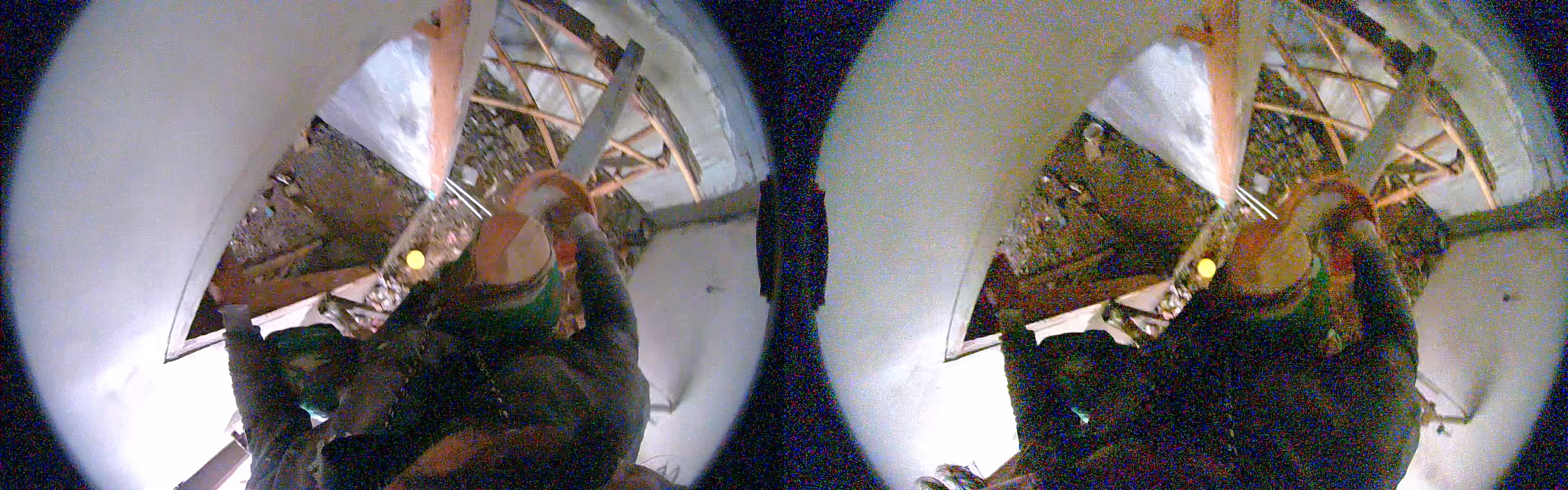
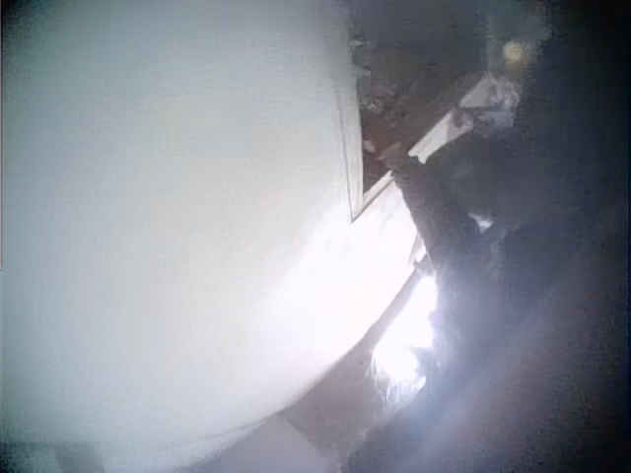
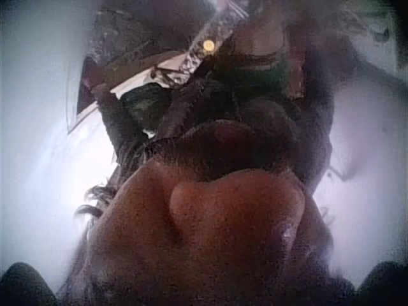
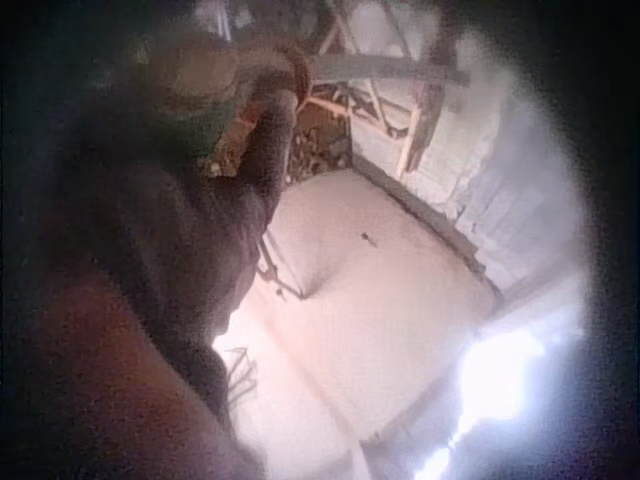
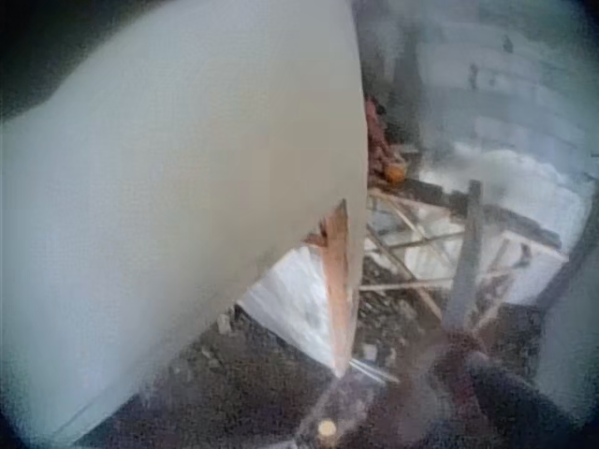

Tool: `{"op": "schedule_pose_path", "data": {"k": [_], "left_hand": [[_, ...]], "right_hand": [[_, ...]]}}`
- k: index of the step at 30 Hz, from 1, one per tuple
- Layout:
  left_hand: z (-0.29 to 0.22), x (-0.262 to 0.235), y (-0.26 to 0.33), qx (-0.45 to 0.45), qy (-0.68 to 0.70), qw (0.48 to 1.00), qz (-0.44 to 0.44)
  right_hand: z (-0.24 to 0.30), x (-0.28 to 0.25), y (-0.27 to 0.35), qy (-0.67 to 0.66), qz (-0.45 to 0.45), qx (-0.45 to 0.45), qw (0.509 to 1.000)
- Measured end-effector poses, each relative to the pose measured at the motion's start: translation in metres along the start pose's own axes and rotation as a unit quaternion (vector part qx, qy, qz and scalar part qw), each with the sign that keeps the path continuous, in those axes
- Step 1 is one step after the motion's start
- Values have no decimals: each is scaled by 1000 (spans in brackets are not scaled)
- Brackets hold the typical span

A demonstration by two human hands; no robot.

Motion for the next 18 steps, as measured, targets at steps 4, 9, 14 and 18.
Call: {"op": "schedule_pose_path", "data": {"k": [4, 9, 14, 18], "left_hand": [[-16, -68, 0, 38, 54, 997, 50], [-20, -96, -8, 25, 40, 998, -52], [-9, -81, 0, -11, 68, 997, -31], [-4, -79, -4, -65, 144, 987, -37]], "right_hand": [[-3, -10, 6, -36, -27, 10, 999], [20, -74, 50, -254, -181, -56, 948], [192, -177, 73, -467, -348, -213, 784], [247, -263, 1, -318, -522, -346, 712]]}}
Point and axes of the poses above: each hand's wrist, its own y-axis away from the middle knuckle, its own x-axis out of the palm, z = x × y, the point moved 7 cm from there along -y, towards the middle knuckle, and after that the axes turned 3 degrees about z, right-handed, at the moved point
